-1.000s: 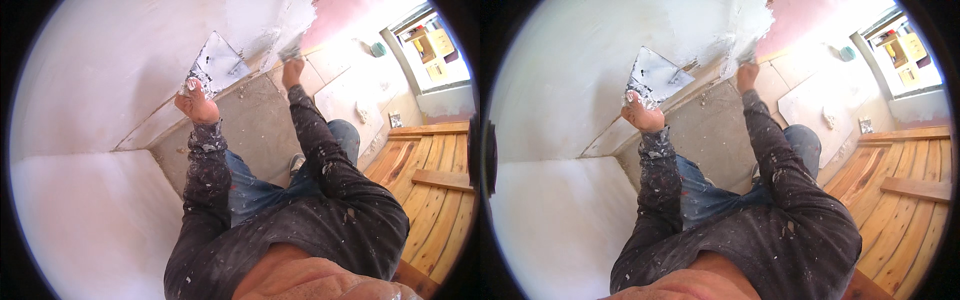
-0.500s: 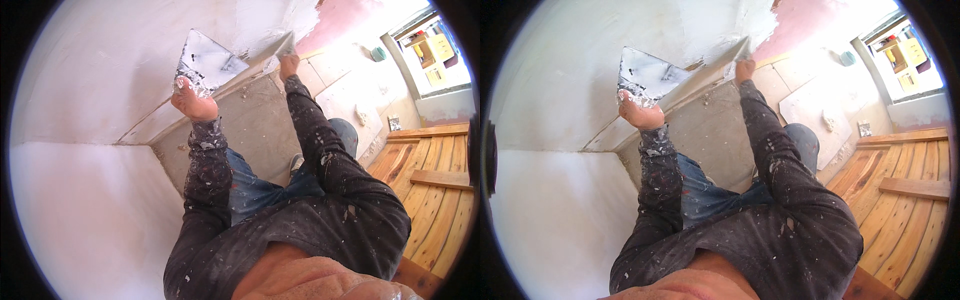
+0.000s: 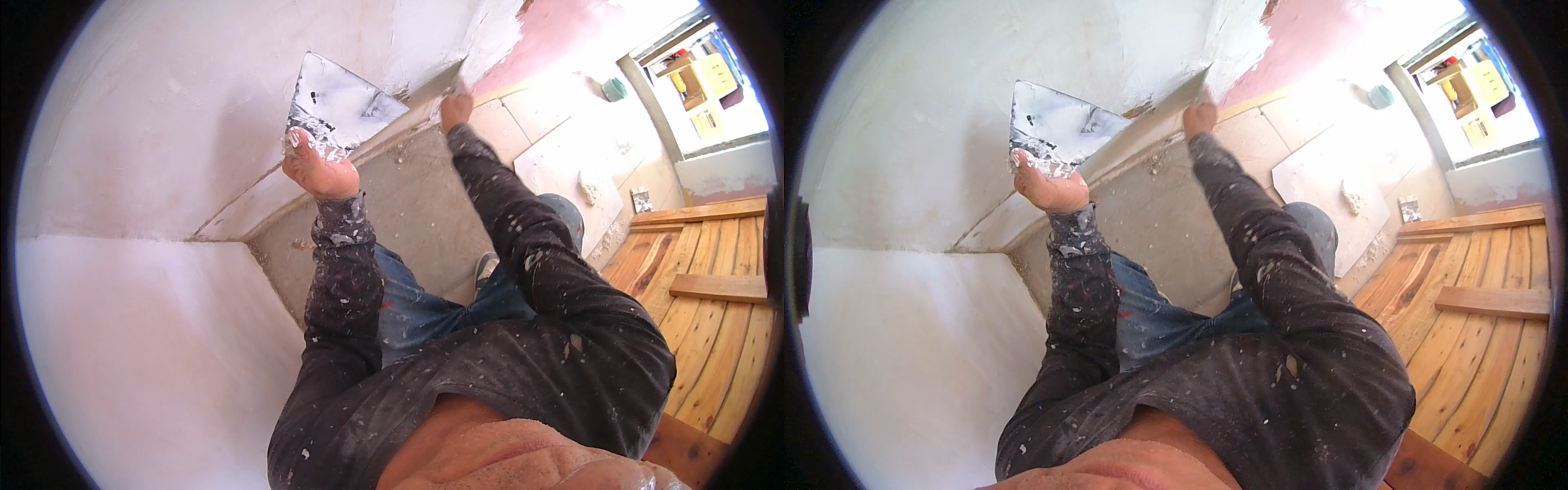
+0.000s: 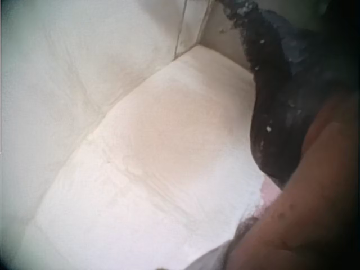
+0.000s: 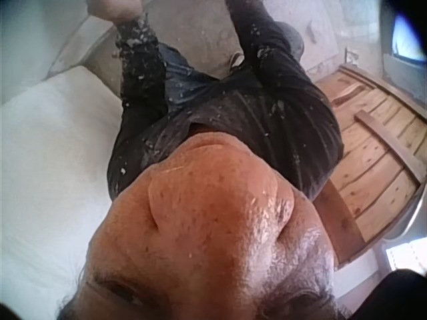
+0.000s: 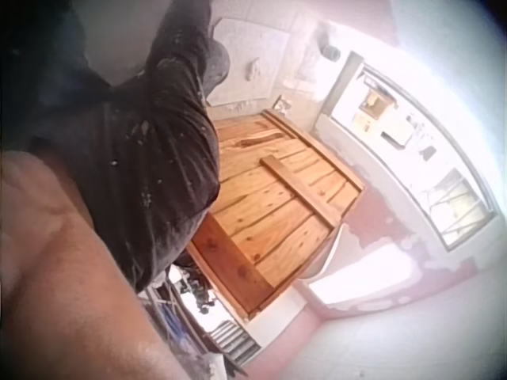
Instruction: The person kneels on the floor and uses a trowel and hawk to apply white plaster to a wall corner and adjacent surface. The person repeatedly scoops plaster from the hawk and spreads it along the wall, smoothing the surface.
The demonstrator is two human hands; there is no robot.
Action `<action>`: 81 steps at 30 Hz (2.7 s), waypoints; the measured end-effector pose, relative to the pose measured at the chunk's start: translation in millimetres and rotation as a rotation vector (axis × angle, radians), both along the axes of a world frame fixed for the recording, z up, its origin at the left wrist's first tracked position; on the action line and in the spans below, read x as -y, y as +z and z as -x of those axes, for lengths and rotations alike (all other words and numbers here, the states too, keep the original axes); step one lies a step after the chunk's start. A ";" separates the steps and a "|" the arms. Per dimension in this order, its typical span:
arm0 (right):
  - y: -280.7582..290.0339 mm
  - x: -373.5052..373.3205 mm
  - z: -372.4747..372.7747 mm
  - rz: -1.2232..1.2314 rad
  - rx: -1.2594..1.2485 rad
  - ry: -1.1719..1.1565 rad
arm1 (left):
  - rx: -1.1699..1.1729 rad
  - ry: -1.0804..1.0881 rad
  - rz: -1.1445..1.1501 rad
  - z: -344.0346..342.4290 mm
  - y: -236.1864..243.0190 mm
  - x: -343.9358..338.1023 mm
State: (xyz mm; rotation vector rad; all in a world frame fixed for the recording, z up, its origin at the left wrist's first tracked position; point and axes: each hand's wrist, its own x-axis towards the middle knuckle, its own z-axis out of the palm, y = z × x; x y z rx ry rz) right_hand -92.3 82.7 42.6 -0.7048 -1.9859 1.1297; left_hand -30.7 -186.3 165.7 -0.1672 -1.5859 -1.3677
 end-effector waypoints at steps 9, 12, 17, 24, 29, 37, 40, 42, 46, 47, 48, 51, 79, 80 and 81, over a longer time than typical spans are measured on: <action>9.4 -1.3 -21.2 0.302 -0.296 0.209 | -0.111 0.285 0.454 -3.5 9.3 15.7; -11.9 21.1 -15.0 0.247 0.113 0.156 | -0.048 0.224 0.414 -2.3 -2.5 12.3; -31.5 -0.7 -33.7 0.675 -0.506 0.297 | -0.046 0.308 0.495 -1.2 0.6 16.3; -11.1 47.1 -35.3 -0.091 -0.040 0.316 | -0.092 0.203 0.362 7.1 -12.2 10.2; 9.2 3.1 -47.1 0.399 -0.287 0.256 | -0.075 0.277 0.428 1.3 2.8 15.0; -8.3 25.3 -46.7 0.149 -0.078 0.307 | -0.035 0.173 0.312 9.2 -19.2 13.1; -39.9 -20.8 -39.4 0.553 -0.369 0.239 | -0.070 0.242 0.380 4.0 -10.1 10.1; -45.5 -24.0 -29.3 0.161 0.057 0.248 | -0.066 0.275 0.438 0.5 -3.8 16.3; -82.5 2.7 -0.7 -0.757 0.880 0.114 | -0.038 0.258 0.442 -1.9 2.0 7.1; -96.8 28.0 -9.3 -0.600 0.707 0.112 | -0.019 0.273 0.439 -1.9 0.1 9.5; -108.4 49.3 -18.5 -0.446 0.512 0.115 | -0.043 0.259 0.425 0.1 -1.3 9.8; -134.2 56.6 -50.3 -0.163 0.282 0.316 | -0.077 0.235 0.400 6.3 -5.3 6.9; -141.5 170.6 -56.0 0.451 0.059 0.121 | 0.012 0.311 0.654 5.5 -18.3 21.1; -152.3 159.8 -63.8 0.427 0.056 0.056 | -0.017 0.299 0.592 9.7 -18.3 15.7; -170.7 135.8 -69.2 0.474 0.113 -0.067 | -0.041 0.264 0.522 12.9 -18.9 12.8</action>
